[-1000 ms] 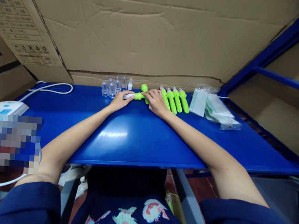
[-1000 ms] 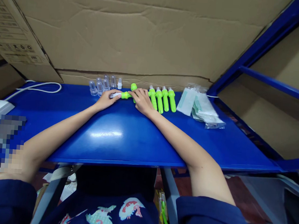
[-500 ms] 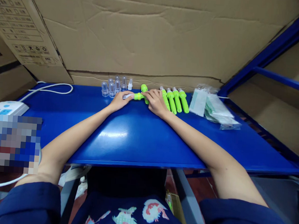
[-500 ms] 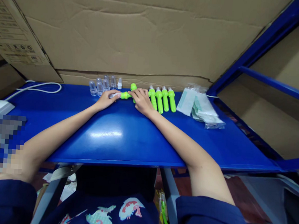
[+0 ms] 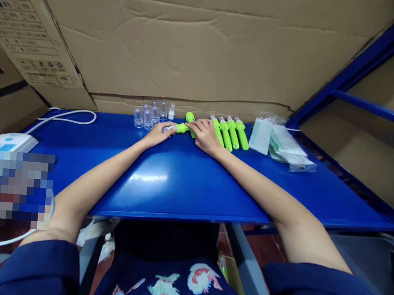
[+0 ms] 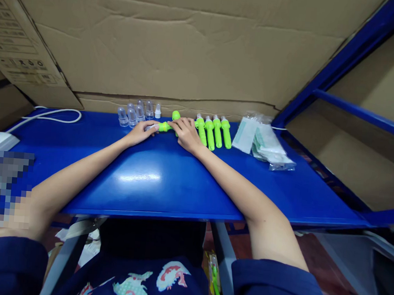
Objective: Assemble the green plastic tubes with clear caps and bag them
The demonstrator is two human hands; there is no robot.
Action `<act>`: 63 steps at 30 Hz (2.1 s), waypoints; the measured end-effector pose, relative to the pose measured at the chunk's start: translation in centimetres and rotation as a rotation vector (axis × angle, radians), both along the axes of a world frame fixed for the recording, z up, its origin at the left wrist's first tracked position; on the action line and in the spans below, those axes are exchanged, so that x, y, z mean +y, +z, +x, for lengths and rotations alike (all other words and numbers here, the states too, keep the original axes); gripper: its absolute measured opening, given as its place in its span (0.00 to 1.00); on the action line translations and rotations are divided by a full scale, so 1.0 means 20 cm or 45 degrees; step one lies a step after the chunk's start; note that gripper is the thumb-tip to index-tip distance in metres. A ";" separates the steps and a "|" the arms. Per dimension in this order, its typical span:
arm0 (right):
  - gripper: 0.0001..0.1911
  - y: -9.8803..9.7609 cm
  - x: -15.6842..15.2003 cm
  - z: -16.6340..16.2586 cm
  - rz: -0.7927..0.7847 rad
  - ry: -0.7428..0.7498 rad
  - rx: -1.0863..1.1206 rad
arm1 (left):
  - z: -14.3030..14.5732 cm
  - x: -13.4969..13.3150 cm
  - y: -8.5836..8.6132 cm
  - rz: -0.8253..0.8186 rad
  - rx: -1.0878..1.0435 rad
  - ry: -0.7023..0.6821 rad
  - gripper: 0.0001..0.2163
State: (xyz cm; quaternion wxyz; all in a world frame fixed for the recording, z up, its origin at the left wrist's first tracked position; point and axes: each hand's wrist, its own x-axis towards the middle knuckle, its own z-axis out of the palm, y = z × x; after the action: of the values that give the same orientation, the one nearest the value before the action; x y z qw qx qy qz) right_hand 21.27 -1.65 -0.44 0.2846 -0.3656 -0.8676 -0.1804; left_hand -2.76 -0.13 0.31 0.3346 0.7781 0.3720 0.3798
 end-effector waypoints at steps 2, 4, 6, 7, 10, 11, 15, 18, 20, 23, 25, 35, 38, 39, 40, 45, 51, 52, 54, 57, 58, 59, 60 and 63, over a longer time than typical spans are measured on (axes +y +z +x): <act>0.26 0.00 0.00 0.00 0.016 0.017 -0.020 | 0.00 0.00 0.00 0.010 0.017 -0.010 0.22; 0.26 0.00 0.00 -0.01 0.018 0.041 -0.044 | 0.00 0.00 0.00 0.017 0.037 -0.006 0.22; 0.26 0.00 0.00 -0.01 0.013 0.058 -0.056 | 0.00 -0.01 0.00 0.030 0.056 0.011 0.23; 0.26 0.00 0.00 -0.01 0.010 0.061 -0.056 | 0.00 -0.01 0.00 0.049 0.063 0.016 0.23; 0.26 0.00 0.00 -0.01 -0.002 0.056 -0.061 | 0.00 -0.02 0.00 0.143 0.084 0.007 0.24; 0.26 0.00 0.00 -0.01 -0.007 0.053 -0.064 | 0.00 -0.02 0.00 0.163 0.095 0.003 0.24; 0.23 0.02 -0.03 -0.03 -0.013 0.043 -0.088 | 0.00 -0.02 0.01 0.175 0.137 0.038 0.22; 0.23 0.04 -0.05 -0.05 0.029 0.059 -0.161 | 0.01 -0.02 0.01 0.203 0.171 0.017 0.20; 0.23 0.04 -0.06 -0.06 0.078 0.075 -0.233 | 0.01 -0.02 0.01 0.219 0.198 -0.004 0.18; 0.24 0.05 -0.06 -0.07 0.139 0.074 -0.310 | 0.02 -0.02 0.01 0.245 0.224 0.002 0.16; 0.24 0.05 -0.06 -0.07 0.149 0.075 -0.346 | 0.01 -0.01 0.00 0.271 0.235 0.004 0.15; 0.22 0.04 -0.06 -0.09 0.152 0.097 -0.399 | 0.01 -0.01 -0.01 0.393 0.312 -0.075 0.15; 0.22 0.03 -0.06 -0.09 0.134 0.108 -0.379 | 0.01 -0.01 -0.01 0.402 0.321 -0.076 0.14; 0.22 0.03 -0.05 -0.09 0.123 0.112 -0.371 | 0.01 -0.01 -0.01 0.404 0.311 -0.072 0.13; 0.22 0.03 -0.05 -0.09 0.116 0.114 -0.365 | 0.01 -0.01 -0.01 0.407 0.297 -0.067 0.13; 0.23 0.02 -0.05 -0.08 0.153 0.120 -0.408 | 0.02 -0.03 0.00 0.409 0.219 -0.047 0.12; 0.24 0.03 -0.05 -0.07 0.115 0.128 -0.361 | 0.02 -0.04 0.00 0.323 0.011 0.005 0.25; 0.24 0.03 -0.05 -0.07 0.107 0.115 -0.341 | 0.02 -0.04 0.00 0.308 -0.010 0.018 0.28; 0.24 0.04 -0.06 -0.07 0.095 0.067 -0.284 | 0.03 -0.03 0.00 0.277 -0.038 0.050 0.31; 0.24 0.07 -0.07 -0.06 0.070 -0.038 -0.146 | 0.03 -0.03 0.00 0.235 -0.062 0.103 0.31; 0.23 0.07 -0.07 -0.06 0.060 -0.074 -0.089 | 0.03 -0.03 0.00 0.226 -0.070 0.111 0.28; 0.23 0.08 -0.07 -0.05 0.051 -0.109 -0.029 | 0.03 -0.03 0.00 0.219 -0.080 0.112 0.25; 0.23 0.09 -0.07 -0.05 0.044 -0.142 0.034 | 0.03 -0.03 0.00 0.212 -0.092 0.110 0.23; 0.24 0.12 -0.05 -0.03 0.022 -0.246 0.237 | 0.02 -0.03 0.01 0.201 -0.106 0.116 0.20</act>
State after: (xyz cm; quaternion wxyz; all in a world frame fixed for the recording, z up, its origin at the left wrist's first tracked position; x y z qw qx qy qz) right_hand 20.68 -2.57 1.95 0.3484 -0.4601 -0.7967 -0.1795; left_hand -2.26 -0.76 0.44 0.2698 0.7678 0.3618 0.4547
